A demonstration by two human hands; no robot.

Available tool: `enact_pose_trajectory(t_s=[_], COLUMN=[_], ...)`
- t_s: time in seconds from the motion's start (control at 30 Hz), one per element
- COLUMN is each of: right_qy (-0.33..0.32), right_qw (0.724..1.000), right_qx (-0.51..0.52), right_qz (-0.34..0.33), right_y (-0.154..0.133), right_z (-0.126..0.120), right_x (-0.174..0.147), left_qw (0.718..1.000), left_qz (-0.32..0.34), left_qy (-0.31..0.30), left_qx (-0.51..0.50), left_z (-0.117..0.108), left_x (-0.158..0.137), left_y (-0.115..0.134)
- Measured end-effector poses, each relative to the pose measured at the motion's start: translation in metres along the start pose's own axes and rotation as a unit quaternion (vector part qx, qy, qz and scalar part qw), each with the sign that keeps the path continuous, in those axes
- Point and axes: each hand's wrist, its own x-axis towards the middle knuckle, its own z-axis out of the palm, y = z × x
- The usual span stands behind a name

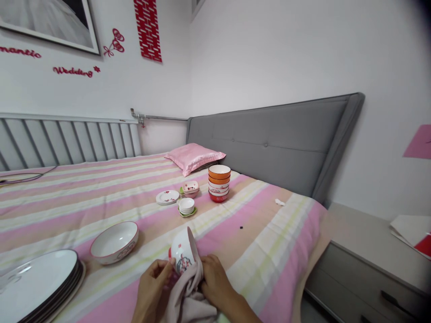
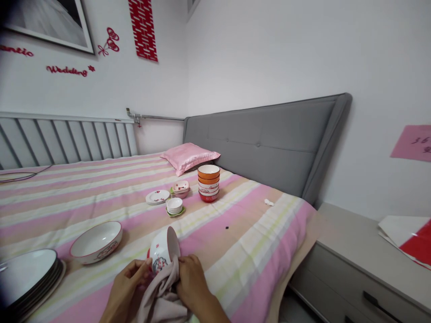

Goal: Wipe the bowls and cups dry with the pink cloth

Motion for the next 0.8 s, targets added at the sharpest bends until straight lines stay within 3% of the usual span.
enact_pose_trajectory(t_s=[0.13, 0.3, 0.43, 0.6, 0.8], right_qy=[0.002, -0.013, -0.002, -0.006, -0.052], right_qw=[0.992, 0.915, 0.885, 0.910, 0.986], right_qx=[0.122, 0.400, 0.462, 0.411, 0.156], right_qz=[0.004, 0.044, 0.063, 0.060, 0.035], right_y=[-0.019, -0.043, -0.049, -0.045, -0.028], right_z=[-0.014, -0.029, -0.030, -0.028, -0.021], right_x=[0.000, 0.007, 0.010, 0.007, 0.000], left_qw=[0.999, 0.997, 0.996, 0.995, 0.998], left_qz=[0.028, 0.025, 0.041, 0.058, 0.030], left_qy=[-0.007, -0.068, -0.082, -0.077, -0.054], left_qx=[-0.018, -0.041, -0.020, 0.011, -0.006], left_z=[-0.002, -0.002, 0.001, 0.000, -0.001], left_x=[0.000, -0.001, -0.001, 0.003, 0.004], left_y=[0.000, 0.000, 0.001, -0.002, -0.002])
